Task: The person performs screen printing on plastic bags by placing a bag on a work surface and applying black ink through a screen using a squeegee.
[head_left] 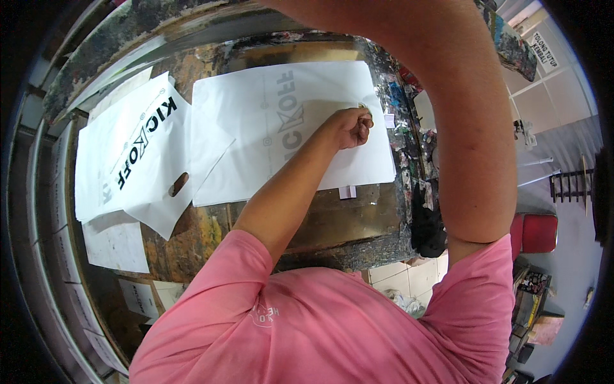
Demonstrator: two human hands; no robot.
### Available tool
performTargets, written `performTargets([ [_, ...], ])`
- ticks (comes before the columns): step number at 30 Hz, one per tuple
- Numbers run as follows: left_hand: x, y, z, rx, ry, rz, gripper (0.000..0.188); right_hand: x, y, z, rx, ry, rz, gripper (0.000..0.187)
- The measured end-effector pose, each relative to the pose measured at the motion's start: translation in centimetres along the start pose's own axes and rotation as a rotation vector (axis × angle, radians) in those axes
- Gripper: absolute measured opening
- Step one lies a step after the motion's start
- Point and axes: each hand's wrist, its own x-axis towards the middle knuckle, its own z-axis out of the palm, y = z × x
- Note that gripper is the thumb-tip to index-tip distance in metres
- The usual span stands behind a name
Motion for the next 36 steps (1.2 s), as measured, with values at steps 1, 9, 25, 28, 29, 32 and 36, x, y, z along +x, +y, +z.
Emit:
performTargets([
  [1,-0.1,0.2,-0.4,0.005,0.011,0.002,0.029,0.2,0.1,0.2,0.0,0.013,-0.019,0.057],
  [9,0.0,-0.1,0.3,-0.081,-0.032,0.065,0.027,-0.2,-0.1,0.0,-0.011,0.027,-0.005,0.056],
  [25,-3.1,-0.9,3.7,0.992,0.451,0.623,0.051,-0.6,-0.9,0.6,-0.149,0.159,0.021,0.045],
  [28,-7.2,-1.3,1.3,1.448,0.569,0.852,0.054,0.5,-1.6,-1.1,-0.059,-0.072,0.119,0.043],
  [29,-9.6,-1.2,1.7,1.49,0.587,0.843,0.054,0.3,-1.2,-1.2,-0.08,-0.072,0.147,0.042],
  [32,-17.4,-1.2,-3.8,1.579,0.837,0.871,0.054,0.5,-2.1,3.2,-0.186,0.152,0.081,0.04],
  [36,-24.6,-0.7,-7.5,1.705,1.145,0.867,0.054,-0.3,-1.0,1.8,-0.198,0.158,0.048,0.04],
])
